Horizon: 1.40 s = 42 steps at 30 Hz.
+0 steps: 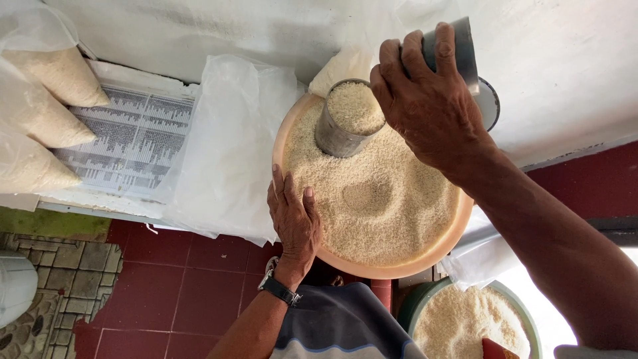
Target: Measuring rice from a large bowl using metal cups and a leveling tool, then pouring it into a plastic bag.
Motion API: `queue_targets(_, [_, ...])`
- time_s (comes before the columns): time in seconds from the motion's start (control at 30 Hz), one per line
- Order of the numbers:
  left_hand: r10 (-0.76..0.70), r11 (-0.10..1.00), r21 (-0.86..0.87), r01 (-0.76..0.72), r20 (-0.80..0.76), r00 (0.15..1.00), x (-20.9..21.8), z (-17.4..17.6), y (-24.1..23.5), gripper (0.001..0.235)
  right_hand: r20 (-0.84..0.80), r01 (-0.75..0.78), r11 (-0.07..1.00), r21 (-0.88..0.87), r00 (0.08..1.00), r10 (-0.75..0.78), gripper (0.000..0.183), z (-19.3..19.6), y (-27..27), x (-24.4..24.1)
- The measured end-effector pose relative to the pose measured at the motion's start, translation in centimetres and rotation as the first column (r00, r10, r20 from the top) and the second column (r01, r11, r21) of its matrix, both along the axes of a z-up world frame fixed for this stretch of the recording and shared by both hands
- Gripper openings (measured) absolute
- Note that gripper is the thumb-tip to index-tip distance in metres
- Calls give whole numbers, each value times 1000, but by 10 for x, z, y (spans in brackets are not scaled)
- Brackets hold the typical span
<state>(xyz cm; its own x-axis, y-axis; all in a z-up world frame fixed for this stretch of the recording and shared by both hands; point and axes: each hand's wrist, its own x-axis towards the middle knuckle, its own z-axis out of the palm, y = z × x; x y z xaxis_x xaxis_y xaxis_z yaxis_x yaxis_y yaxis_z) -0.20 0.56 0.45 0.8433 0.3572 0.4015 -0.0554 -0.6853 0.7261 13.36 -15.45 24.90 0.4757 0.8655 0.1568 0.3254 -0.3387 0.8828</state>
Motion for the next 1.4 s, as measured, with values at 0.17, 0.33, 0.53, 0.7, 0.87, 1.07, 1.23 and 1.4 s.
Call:
queue_targets(0.17, [-32,999,-40,32,-14,999,-4,-6,-1,56,91,43,997,57,995,-48,39,-1,-21,-10])
queue_targets(0.33, [-32,999,0,32,-5,999,-5,0,1,53,-200,-27,732,680,955,221,28,42,-39,-58])
queue_targets(0.53, [-65,998,21,66,-24,998,-7,4,5,54,-301,290,99,952,945,127,82,-46,-122,-111])
queue_targets(0.7, [-40,994,99,49,-99,994,-4,-4,9,55,-261,311,-335,890,947,184,77,-132,-139,-116])
queue_targets(0.87, [-110,992,64,111,-28,994,-5,0,13,53,-375,374,-475,797,922,96,82,-183,-146,-97])
queue_targets(1.07, [-101,991,94,98,24,995,-4,-7,11,54,-466,457,-346,819,883,63,92,-217,-178,-104])
queue_targets(1.23, [-124,991,35,126,-69,990,-9,-5,11,54,-532,511,-200,836,844,-65,105,-186,-162,-123])
queue_targets(1.4, [-144,990,-16,143,-110,983,-10,1,15,53,-258,253,-61,965,962,-90,66,-134,-130,-125])
